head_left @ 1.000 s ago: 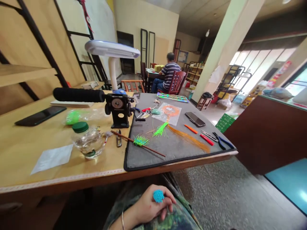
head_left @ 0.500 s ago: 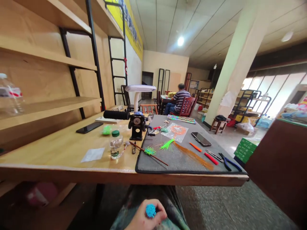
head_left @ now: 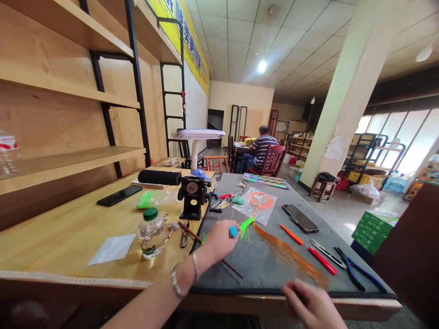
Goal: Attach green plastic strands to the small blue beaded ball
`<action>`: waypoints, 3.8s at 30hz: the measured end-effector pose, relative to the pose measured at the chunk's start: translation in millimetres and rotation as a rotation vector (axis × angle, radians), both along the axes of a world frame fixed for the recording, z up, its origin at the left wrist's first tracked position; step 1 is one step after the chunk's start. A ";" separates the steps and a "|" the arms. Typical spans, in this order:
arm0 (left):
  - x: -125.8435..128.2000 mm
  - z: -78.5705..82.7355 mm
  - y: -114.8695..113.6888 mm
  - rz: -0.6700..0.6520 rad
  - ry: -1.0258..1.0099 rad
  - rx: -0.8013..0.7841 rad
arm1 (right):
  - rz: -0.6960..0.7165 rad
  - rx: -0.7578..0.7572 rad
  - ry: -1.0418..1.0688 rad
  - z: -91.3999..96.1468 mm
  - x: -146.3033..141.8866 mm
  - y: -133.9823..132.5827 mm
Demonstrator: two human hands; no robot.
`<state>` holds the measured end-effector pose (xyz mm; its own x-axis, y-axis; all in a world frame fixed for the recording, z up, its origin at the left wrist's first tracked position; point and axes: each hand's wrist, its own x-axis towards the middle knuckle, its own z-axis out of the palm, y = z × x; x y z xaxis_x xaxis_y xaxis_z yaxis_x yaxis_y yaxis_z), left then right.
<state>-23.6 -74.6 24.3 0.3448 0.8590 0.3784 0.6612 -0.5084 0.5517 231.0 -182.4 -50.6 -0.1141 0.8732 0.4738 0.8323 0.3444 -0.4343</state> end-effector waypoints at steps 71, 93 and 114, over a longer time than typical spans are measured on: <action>-27.5 -7.8 -21.5 -0.202 -0.019 -0.058 | 0.073 -0.993 0.505 52.2 -81.0 122.4; -27.2 -20.7 -59.1 -0.058 -0.135 -0.381 | -0.027 -0.529 0.810 -1.0 -68.6 -34.5; -35.1 -56.2 -101.0 0.089 -1.322 -1.280 | -0.326 -0.217 0.827 -56.8 -27.2 -63.1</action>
<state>-58.7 -175.6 -31.9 0.3443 0.8014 -0.4891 -0.4753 0.5980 0.6454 203.8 -245.5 -107.4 0.4568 0.8819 0.1161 0.2683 -0.0121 -0.9632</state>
